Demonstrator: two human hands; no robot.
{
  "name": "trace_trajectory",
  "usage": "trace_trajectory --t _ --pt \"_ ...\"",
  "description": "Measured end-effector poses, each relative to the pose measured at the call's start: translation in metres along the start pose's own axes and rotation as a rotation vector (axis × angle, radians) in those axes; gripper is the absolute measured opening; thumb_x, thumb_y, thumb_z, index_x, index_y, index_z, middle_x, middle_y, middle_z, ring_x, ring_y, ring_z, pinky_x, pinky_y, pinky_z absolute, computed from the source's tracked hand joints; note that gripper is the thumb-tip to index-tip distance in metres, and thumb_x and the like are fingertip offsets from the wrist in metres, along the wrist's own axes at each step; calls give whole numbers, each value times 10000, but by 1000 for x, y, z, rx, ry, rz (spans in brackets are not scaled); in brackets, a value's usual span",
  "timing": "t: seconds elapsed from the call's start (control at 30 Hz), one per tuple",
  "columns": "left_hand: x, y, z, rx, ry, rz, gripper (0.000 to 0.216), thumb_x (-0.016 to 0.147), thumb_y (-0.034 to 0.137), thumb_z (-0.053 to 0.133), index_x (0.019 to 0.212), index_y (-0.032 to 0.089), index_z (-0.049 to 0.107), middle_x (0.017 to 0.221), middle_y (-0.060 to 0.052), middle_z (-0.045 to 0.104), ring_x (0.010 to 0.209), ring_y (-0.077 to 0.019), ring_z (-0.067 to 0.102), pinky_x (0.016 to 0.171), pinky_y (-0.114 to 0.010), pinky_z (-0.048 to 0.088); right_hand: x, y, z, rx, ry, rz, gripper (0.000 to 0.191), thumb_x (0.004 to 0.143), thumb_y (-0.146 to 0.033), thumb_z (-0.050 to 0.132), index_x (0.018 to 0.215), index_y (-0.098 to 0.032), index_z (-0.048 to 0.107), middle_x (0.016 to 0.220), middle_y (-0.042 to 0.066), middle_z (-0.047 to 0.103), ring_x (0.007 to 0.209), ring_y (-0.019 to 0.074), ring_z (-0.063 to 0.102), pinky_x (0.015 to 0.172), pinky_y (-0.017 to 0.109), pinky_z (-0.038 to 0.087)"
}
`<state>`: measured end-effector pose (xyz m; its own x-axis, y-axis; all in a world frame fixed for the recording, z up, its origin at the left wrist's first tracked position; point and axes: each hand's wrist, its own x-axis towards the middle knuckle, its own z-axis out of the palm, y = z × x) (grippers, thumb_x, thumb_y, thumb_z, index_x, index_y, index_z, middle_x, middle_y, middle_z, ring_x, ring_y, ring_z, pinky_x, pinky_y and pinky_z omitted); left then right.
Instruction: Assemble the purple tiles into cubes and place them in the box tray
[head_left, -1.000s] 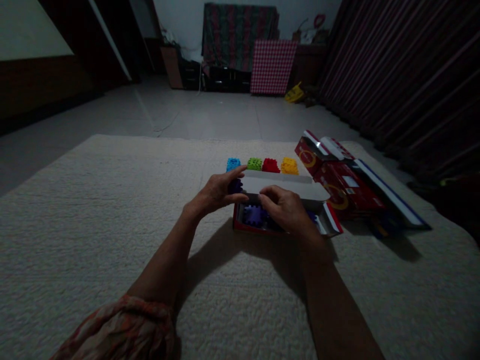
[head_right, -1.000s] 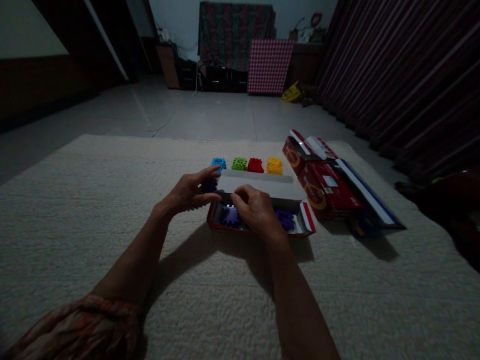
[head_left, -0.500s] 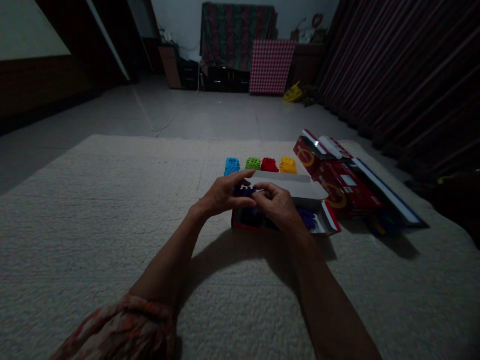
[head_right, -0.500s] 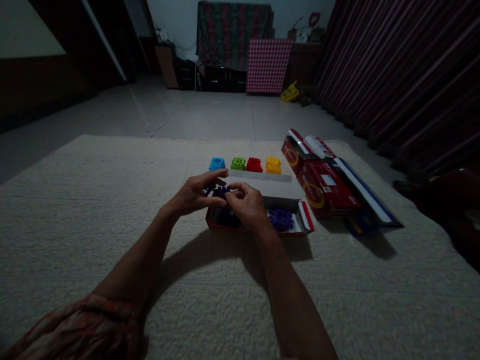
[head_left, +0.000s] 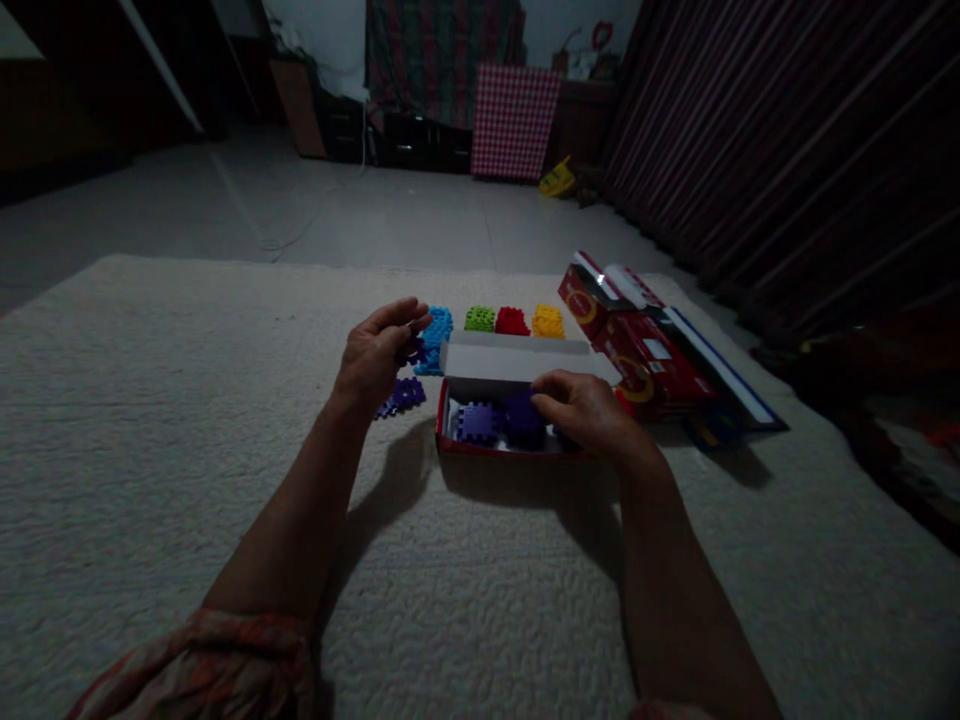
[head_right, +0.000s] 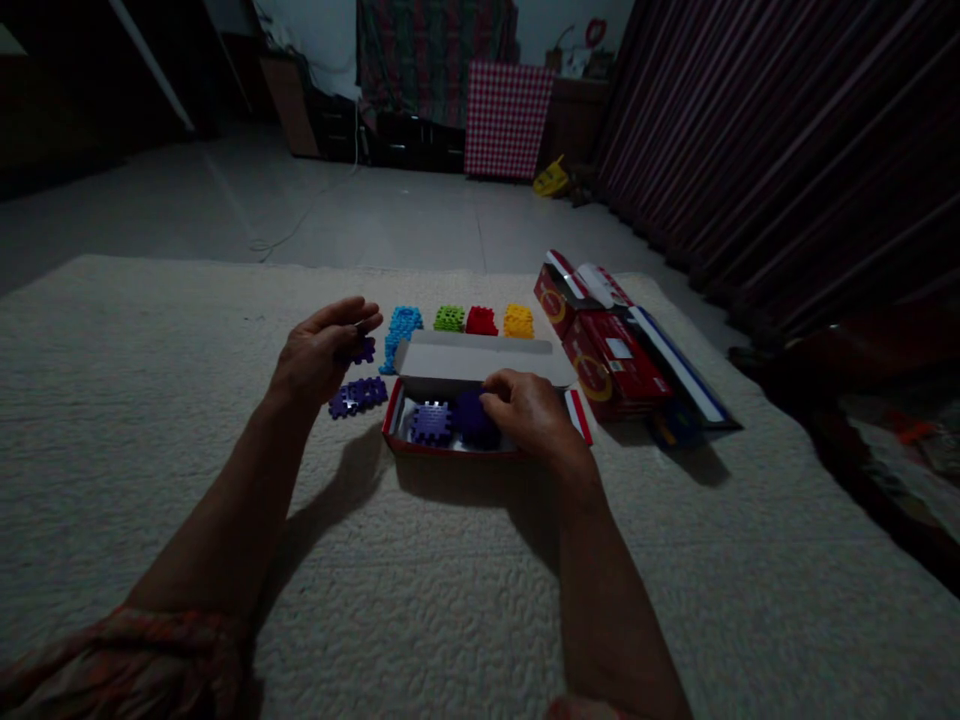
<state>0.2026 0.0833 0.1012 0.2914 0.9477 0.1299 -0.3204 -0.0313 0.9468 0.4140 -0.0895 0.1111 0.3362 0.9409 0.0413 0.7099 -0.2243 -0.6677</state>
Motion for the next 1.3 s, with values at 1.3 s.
trace_trajectory --t 1.3 --pt "-41 -10 45 -138 -266 -322 429 726 137 620 1148 156 691 1209 -146 721 1153 -258 670 1045 -405 485 -6 -44 74 80 339 -485 292 878 -140 586 1147 -245 630 1187 93 663 1210 251 596 1079 457 497"
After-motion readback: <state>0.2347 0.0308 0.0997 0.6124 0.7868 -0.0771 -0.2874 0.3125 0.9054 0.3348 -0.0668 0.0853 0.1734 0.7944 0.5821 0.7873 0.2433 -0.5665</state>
